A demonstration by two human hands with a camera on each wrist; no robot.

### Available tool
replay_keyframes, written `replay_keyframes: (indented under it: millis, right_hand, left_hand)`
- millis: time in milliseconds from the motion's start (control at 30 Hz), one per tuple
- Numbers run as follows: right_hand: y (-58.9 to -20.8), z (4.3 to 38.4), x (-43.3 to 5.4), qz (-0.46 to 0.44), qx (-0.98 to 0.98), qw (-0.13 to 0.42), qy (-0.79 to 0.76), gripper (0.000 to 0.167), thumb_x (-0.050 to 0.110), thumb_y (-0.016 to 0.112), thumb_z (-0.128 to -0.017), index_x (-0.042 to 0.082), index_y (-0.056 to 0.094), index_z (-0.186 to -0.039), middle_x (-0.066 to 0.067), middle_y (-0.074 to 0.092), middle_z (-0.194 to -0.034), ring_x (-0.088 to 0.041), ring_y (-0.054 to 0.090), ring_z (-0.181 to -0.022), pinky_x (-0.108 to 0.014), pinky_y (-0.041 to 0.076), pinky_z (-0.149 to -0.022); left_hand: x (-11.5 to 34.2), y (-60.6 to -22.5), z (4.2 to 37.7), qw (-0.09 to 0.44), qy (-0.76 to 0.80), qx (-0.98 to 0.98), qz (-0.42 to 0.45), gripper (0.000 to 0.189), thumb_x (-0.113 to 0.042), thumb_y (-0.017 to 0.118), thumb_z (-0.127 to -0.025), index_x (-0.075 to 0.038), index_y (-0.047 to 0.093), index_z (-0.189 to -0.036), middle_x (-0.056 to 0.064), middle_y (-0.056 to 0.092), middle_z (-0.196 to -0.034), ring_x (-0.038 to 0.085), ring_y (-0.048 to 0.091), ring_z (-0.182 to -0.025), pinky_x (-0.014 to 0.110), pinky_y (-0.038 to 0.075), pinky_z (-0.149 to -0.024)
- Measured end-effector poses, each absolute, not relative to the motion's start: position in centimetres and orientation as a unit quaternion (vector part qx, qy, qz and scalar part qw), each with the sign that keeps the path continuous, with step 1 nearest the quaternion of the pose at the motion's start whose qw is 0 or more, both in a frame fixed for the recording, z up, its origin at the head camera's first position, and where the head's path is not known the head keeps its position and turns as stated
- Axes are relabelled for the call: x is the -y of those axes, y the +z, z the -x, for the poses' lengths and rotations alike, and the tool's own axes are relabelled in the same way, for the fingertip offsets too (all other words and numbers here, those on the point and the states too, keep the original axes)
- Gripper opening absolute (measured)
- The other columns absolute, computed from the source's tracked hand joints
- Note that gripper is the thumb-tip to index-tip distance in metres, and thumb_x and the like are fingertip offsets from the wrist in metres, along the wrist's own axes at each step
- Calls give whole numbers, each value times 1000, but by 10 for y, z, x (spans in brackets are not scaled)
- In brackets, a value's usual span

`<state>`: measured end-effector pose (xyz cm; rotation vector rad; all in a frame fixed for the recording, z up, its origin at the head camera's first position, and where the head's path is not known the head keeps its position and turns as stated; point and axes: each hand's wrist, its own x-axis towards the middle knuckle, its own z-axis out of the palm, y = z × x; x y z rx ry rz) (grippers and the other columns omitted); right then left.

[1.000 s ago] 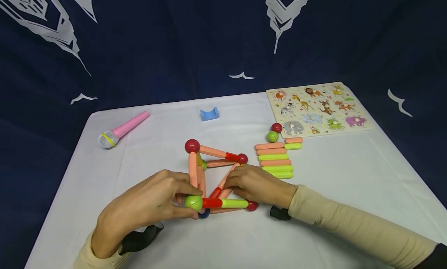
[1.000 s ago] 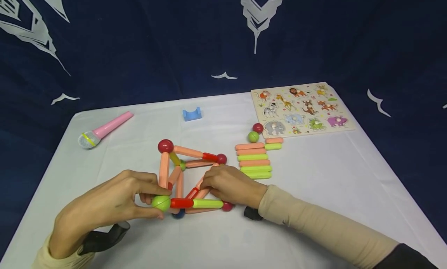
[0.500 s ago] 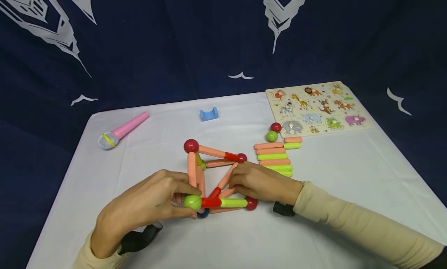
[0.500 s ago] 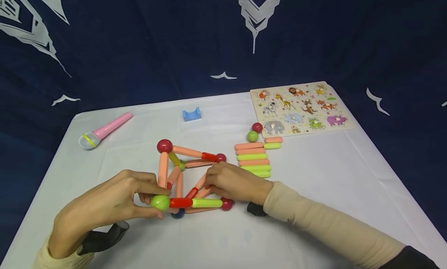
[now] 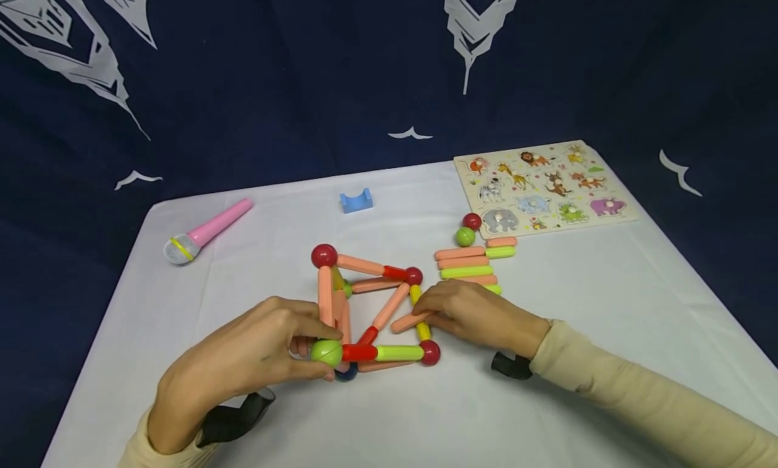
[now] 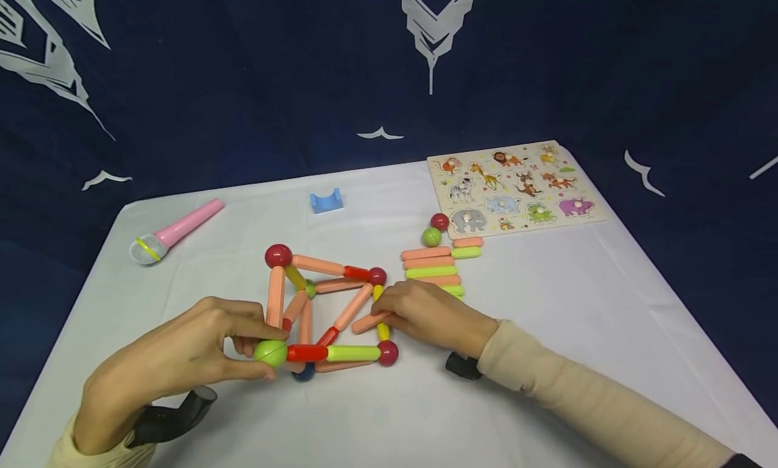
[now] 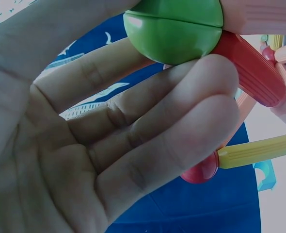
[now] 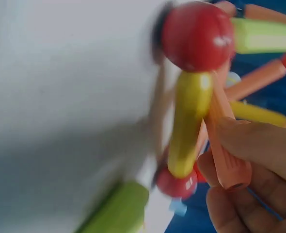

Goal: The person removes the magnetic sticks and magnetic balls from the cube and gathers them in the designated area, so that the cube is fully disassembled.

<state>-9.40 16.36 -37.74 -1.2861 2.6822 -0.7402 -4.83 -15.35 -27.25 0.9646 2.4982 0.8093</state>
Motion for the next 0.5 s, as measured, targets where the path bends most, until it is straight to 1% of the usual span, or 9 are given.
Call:
replay_keyframes:
  millis: [200, 333, 400, 500]
  right_hand:
    - [-372, 80, -204, 340, -901, 40, -268, 26, 8, 78, -84, 18, 74, -108, 11, 69, -104, -7, 62, -96, -33, 55, -85]
    - [-378, 72, -227, 292, -923, 44, -249, 25, 11, 79, -84, 18, 73, -107, 11, 69, -103, -6, 63, -94, -35, 56, -84]
    - [-383, 69, -231, 279, -933, 36, -225, 25, 13, 80, -83, 18, 74, -107, 11, 69, -103, -8, 63, -94, -36, 56, -84]
    - [-389, 67, -233, 276, -943, 5, -188, 26, 15, 82, -80, 18, 73, -105, 9, 69, -101, -9, 64, -93, -36, 56, -83]
  left_hand:
    - [153, -274, 49, 167, 285, -877, -349, 29, -30, 86, -76, -20, 78, -102, -15, 56, -81, 3, 49, -66, 20, 43, -56]
    - [156, -273, 49, 167, 287, -875, -352, 30, -30, 85, -77, -19, 78, -103, -14, 55, -79, 2, 47, -63, 20, 41, -54]
    - [157, -273, 50, 168, 288, -875, -351, 30, -29, 85, -76, -19, 78, -104, -14, 55, -79, 3, 48, -63, 20, 41, -54]
    - [156, -272, 50, 170, 289, -875, -349, 30, -30, 85, -76, -19, 78, -103, -13, 55, -79, 5, 49, -64, 20, 42, -55]
